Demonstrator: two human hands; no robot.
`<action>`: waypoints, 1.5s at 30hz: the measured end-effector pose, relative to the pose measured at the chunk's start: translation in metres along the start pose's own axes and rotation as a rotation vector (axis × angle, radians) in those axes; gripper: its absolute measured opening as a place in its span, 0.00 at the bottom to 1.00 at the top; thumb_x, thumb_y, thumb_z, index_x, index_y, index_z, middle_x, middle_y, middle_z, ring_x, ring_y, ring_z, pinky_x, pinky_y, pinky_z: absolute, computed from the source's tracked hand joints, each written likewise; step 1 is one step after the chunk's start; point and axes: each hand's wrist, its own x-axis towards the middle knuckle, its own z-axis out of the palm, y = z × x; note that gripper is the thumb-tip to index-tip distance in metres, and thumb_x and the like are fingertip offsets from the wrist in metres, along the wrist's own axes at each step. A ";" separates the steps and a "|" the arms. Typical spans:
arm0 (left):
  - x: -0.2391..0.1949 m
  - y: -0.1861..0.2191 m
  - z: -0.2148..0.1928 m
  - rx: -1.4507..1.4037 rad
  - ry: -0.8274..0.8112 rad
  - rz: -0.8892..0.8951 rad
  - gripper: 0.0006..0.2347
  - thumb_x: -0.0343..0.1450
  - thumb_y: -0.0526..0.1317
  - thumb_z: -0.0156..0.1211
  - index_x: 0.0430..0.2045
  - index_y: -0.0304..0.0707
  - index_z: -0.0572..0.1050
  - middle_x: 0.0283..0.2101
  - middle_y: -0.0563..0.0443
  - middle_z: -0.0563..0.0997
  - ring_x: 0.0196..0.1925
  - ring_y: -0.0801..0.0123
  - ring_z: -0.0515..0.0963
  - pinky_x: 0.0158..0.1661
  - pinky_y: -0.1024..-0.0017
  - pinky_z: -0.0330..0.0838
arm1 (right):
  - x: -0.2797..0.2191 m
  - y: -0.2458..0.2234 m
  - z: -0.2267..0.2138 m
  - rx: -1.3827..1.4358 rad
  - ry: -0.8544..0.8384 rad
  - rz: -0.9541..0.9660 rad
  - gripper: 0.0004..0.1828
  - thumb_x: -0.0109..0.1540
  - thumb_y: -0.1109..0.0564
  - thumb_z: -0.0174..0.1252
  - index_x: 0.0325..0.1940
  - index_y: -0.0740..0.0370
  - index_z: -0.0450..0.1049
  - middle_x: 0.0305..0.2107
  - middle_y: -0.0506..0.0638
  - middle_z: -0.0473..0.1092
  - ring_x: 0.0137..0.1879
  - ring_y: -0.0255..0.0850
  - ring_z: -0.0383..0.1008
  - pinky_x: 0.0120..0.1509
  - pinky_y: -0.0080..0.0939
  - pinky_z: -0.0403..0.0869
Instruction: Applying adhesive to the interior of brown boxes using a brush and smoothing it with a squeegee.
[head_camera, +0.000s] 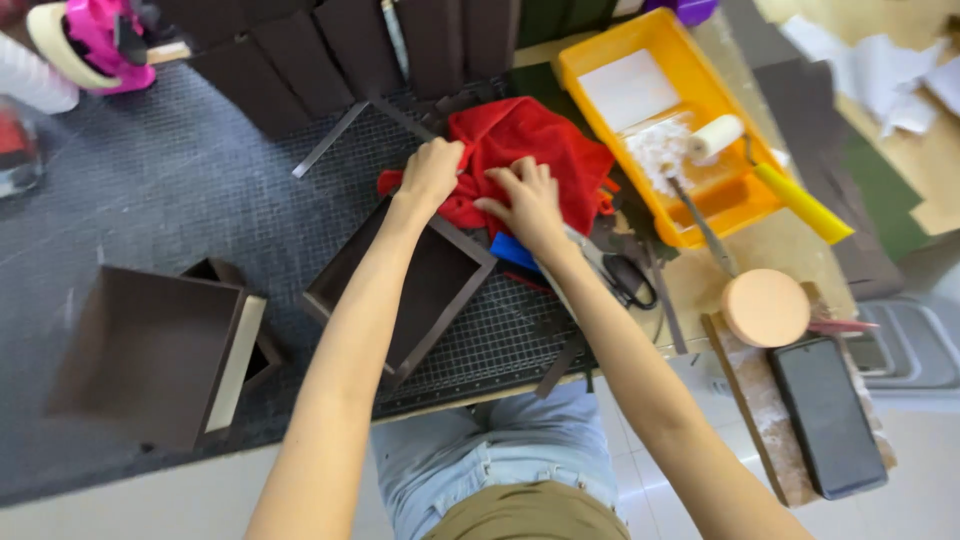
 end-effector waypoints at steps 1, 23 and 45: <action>-0.011 0.006 -0.021 0.002 -0.011 -0.013 0.09 0.62 0.36 0.68 0.31 0.46 0.75 0.31 0.49 0.79 0.35 0.49 0.84 0.32 0.54 0.81 | 0.001 -0.003 0.000 0.012 -0.012 -0.002 0.26 0.57 0.38 0.67 0.56 0.42 0.73 0.44 0.45 0.60 0.50 0.50 0.63 0.49 0.52 0.68; -0.117 -0.009 -0.150 -0.823 0.310 -0.006 0.08 0.75 0.31 0.51 0.39 0.34 0.80 0.31 0.42 0.85 0.35 0.63 0.86 0.40 0.71 0.78 | 0.001 -0.010 -0.006 0.028 0.030 0.045 0.21 0.61 0.39 0.65 0.53 0.48 0.74 0.43 0.45 0.58 0.50 0.45 0.60 0.50 0.45 0.60; -0.299 0.168 -0.075 -0.321 0.726 -0.027 0.05 0.76 0.38 0.55 0.33 0.36 0.74 0.54 0.44 0.76 0.60 0.56 0.74 0.57 0.60 0.68 | -0.091 -0.085 -0.081 0.588 -0.059 -0.109 0.20 0.64 0.67 0.57 0.60 0.58 0.75 0.53 0.55 0.74 0.57 0.51 0.76 0.57 0.47 0.75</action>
